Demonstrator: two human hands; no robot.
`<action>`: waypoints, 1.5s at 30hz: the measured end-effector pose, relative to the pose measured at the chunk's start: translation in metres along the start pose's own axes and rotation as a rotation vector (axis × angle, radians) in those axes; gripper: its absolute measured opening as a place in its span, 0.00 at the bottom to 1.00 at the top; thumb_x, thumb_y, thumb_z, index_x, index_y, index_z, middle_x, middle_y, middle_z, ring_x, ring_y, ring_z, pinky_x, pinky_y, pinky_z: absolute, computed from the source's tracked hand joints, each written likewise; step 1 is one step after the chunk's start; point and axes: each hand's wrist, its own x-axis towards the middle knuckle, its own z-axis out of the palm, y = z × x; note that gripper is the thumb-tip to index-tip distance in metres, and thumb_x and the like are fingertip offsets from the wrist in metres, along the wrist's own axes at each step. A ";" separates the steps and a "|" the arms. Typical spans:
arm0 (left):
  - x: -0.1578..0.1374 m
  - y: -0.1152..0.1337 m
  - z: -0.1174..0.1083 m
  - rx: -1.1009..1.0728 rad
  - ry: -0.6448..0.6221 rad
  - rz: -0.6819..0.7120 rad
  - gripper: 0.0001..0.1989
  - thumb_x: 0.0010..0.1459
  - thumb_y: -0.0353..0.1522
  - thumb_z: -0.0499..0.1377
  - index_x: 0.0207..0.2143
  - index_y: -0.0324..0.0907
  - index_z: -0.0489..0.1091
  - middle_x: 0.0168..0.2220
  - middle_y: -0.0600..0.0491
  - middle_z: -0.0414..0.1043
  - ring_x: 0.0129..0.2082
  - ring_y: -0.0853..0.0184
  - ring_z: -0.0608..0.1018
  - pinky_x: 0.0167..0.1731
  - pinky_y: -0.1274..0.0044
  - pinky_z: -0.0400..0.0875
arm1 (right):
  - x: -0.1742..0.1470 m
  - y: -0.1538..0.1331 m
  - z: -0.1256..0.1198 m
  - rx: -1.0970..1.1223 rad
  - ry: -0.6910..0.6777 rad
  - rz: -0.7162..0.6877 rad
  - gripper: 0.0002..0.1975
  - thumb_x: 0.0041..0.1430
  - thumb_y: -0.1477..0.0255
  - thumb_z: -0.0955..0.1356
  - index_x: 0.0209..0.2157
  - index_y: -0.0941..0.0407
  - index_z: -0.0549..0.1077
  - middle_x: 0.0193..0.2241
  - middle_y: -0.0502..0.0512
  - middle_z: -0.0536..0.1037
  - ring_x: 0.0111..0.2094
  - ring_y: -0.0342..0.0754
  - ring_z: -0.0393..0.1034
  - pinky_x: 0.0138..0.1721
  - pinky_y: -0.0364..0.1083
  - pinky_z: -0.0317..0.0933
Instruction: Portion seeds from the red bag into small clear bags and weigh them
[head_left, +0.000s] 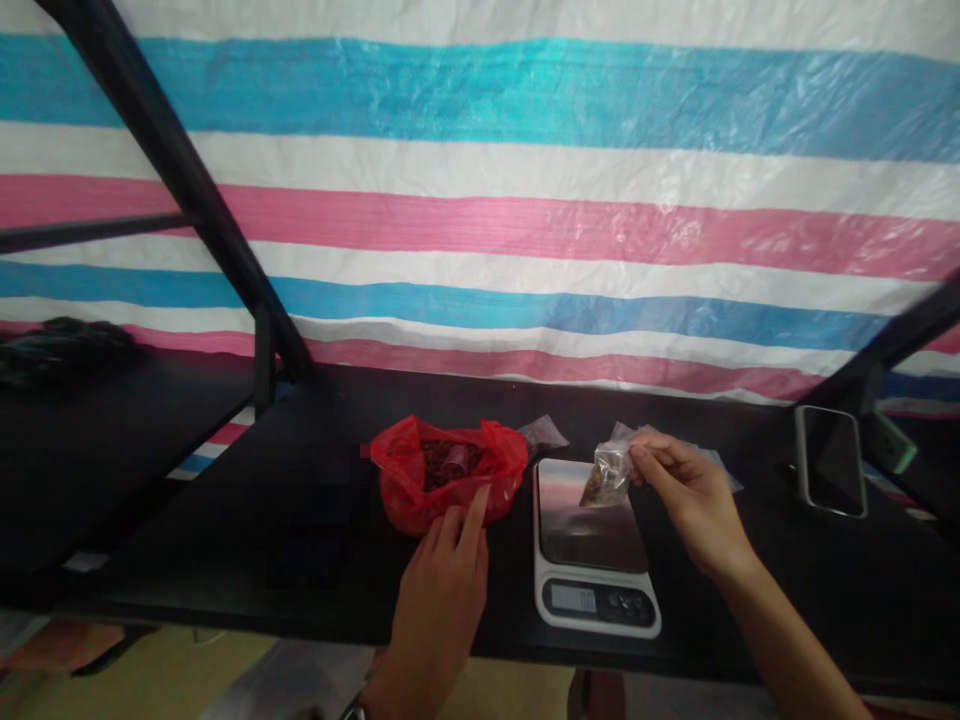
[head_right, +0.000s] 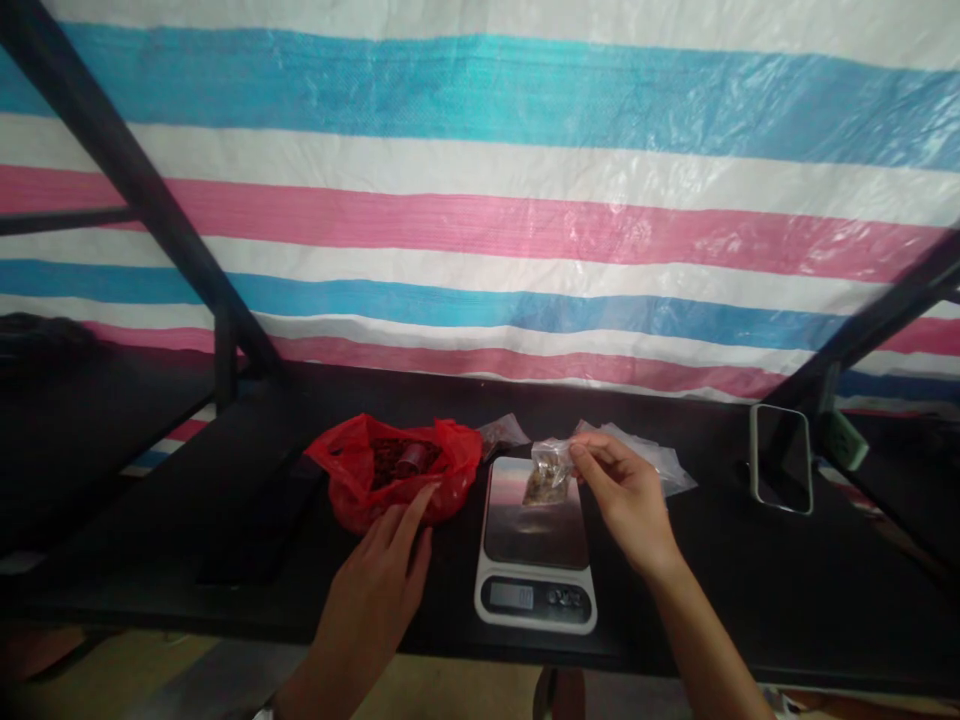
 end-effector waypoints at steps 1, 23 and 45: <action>0.004 0.002 0.001 -0.012 0.038 0.001 0.21 0.69 0.23 0.53 0.62 0.41 0.69 0.41 0.49 0.82 0.38 0.59 0.83 0.39 0.70 0.76 | -0.001 0.000 -0.001 -0.006 -0.005 0.000 0.23 0.49 0.48 0.80 0.33 0.53 0.82 0.25 0.50 0.78 0.27 0.44 0.71 0.31 0.43 0.69; 0.010 0.010 -0.025 -0.215 0.374 0.047 0.12 0.64 0.27 0.59 0.47 0.45 0.79 0.44 0.47 0.81 0.48 0.55 0.78 0.52 0.61 0.59 | 0.002 0.014 0.007 -0.022 -0.046 0.008 0.25 0.49 0.46 0.79 0.34 0.53 0.82 0.34 0.57 0.86 0.36 0.51 0.80 0.39 0.47 0.74; 0.064 0.040 0.017 -0.525 0.228 0.094 0.10 0.71 0.26 0.54 0.49 0.42 0.73 0.43 0.48 0.77 0.44 0.61 0.78 0.47 0.70 0.75 | -0.008 0.039 0.014 -0.473 0.099 -0.220 0.09 0.62 0.67 0.67 0.38 0.53 0.81 0.34 0.56 0.78 0.40 0.54 0.75 0.45 0.52 0.66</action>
